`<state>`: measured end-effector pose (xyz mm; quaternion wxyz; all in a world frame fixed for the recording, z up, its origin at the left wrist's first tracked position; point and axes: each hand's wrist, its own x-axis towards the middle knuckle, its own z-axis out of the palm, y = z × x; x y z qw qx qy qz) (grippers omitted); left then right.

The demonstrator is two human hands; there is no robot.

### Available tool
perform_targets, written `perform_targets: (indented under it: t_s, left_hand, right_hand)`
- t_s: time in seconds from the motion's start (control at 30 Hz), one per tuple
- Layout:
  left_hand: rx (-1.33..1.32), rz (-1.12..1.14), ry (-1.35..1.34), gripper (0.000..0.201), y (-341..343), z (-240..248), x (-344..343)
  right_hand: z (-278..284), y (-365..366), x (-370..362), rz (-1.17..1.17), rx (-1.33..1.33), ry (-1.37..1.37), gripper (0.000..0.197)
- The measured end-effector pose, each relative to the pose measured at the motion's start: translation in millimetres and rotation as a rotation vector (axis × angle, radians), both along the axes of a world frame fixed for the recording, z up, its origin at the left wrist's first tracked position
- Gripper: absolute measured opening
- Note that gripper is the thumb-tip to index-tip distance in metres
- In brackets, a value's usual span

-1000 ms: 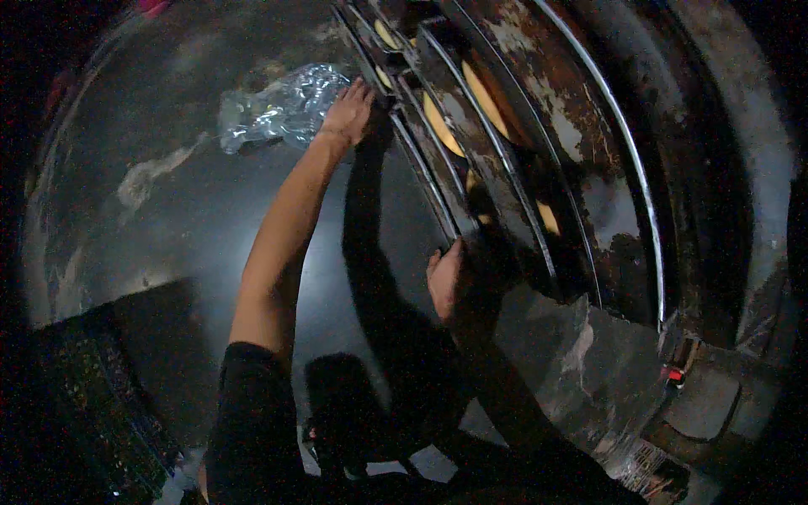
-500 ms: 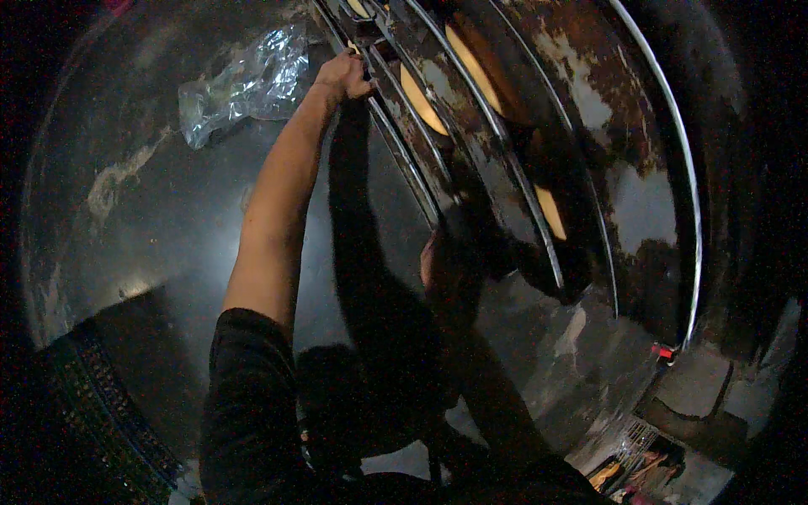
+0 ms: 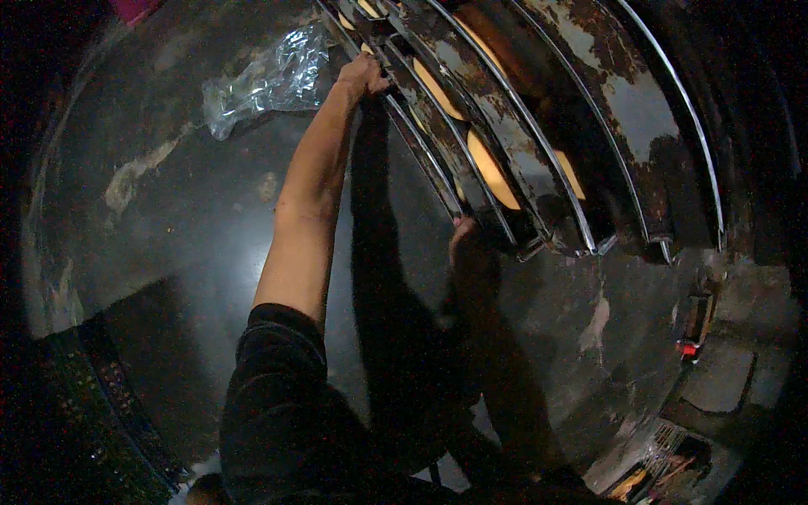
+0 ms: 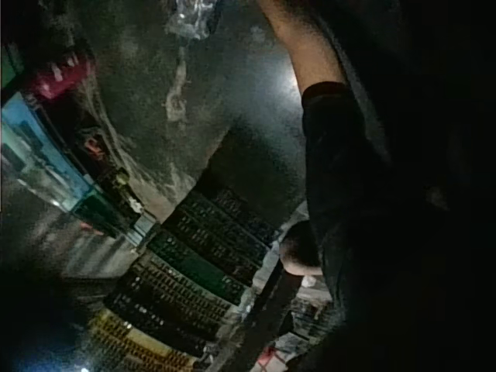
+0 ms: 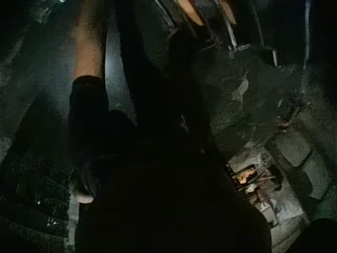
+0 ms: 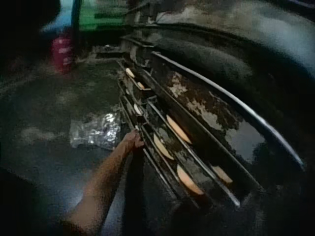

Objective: The person repeatedly scoops margarine from a tub with a green spatula and spreads it inside sliced buns. They handle buns one at a time, open them, apply the spread, and place them back on the pile. A second person in the background slices buns on a cutting board.

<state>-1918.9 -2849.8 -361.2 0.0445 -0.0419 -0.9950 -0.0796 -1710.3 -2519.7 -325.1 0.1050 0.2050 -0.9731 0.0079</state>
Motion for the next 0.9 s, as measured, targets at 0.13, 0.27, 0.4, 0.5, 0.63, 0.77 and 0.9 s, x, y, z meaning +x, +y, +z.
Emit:
perform_targets:
  t_s: [0.13, 0.27, 0.4, 0.5, 0.63, 0.77, 0.9]
  left_hand:
    - [0.008, 0.068, -0.022, 0.05, 9, -15, 10]
    - [0.128, 0.142, -0.037, 0.055, 9, -31, 14]
    - [0.121, 0.001, -0.139, 0.052, 10, -47, 30]
    - [-0.188, -0.263, -0.145, 0.05, 19, -44, 47]
    - [0.02, -0.186, 0.178, 0.045, 70, -25, 105]
    - [0.035, -0.253, 0.269, 0.046, 123, -33, 199]
    - [-0.002, -0.284, 0.194, 0.046, 143, -54, 315]
  right_hand:
    - [-45, 18, -7, -0.016, -0.148, -0.033, 0.021]
    - [-89, 39, -14, -0.052, -0.201, -0.004, 0.022]
    - [-114, 60, 3, -0.097, -0.181, -0.054, 0.019]
    - [-125, 54, 14, -0.328, -0.135, -0.363, 0.017]
    - [-116, 50, 16, 0.775, -0.786, -0.356, 0.021]
    - [-114, 68, 110, 0.038, -0.417, -0.338, 0.019]
    - [-100, 59, 180, -0.105, -0.443, -0.306, 0.018]
